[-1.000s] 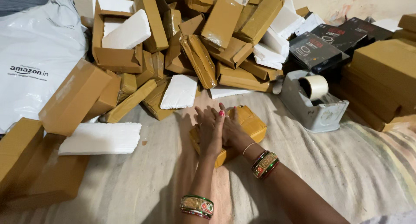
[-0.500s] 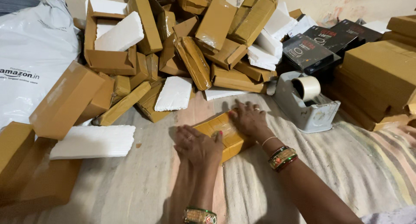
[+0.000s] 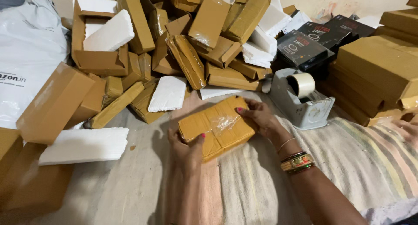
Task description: The person unpacks a smartwatch from its retail box, places it into a small cardboard shipping box, and seals the box with packing tape. They repeat this process for a second smartwatch.
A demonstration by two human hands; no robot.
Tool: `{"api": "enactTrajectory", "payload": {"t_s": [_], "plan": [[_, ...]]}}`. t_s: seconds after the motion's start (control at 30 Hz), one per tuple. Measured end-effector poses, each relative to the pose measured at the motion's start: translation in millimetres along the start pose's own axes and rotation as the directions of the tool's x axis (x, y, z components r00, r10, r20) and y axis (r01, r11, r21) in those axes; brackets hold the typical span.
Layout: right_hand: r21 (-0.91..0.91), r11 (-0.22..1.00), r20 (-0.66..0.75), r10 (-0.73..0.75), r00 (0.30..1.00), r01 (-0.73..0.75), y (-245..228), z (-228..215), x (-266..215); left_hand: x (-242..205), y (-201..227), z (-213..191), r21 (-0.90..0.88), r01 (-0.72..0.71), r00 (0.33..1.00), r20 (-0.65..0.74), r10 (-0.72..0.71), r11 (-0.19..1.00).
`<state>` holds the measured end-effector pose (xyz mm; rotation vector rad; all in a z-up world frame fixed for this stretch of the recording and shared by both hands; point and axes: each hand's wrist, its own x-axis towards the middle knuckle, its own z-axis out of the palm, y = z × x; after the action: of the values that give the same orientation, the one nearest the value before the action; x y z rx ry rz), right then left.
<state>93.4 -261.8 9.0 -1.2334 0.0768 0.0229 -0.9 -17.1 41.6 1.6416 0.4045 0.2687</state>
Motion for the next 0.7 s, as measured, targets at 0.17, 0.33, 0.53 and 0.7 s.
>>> {"api": "enactTrajectory", "payload": {"t_s": [0.17, 0.33, 0.53, 0.7], "plan": [[0.145, 0.913, 0.311, -0.408, 0.859, 0.381, -27, -17, -15, 10, -5, -6, 0.164, -0.828, 0.527, -0.098, 0.844, 0.536], [-0.345, 0.904, 0.266, -0.164, 0.950, 0.252, -50, -13, -51, -2, -27, -25, 0.349, -0.721, 0.692, 0.416, 0.590, 0.599], [-0.554, 0.829, 0.121, -0.013, 0.993, 0.078, -36, 50, -94, -5, -34, -21, 0.269, -0.831, 0.548, 0.538, 0.640, 0.487], [-0.907, -0.103, 0.410, 0.007, 0.912, 0.409, -7, 103, -107, -3, -41, -20, 0.295, -0.803, 0.588, 0.525, 0.615, 0.517]]}}
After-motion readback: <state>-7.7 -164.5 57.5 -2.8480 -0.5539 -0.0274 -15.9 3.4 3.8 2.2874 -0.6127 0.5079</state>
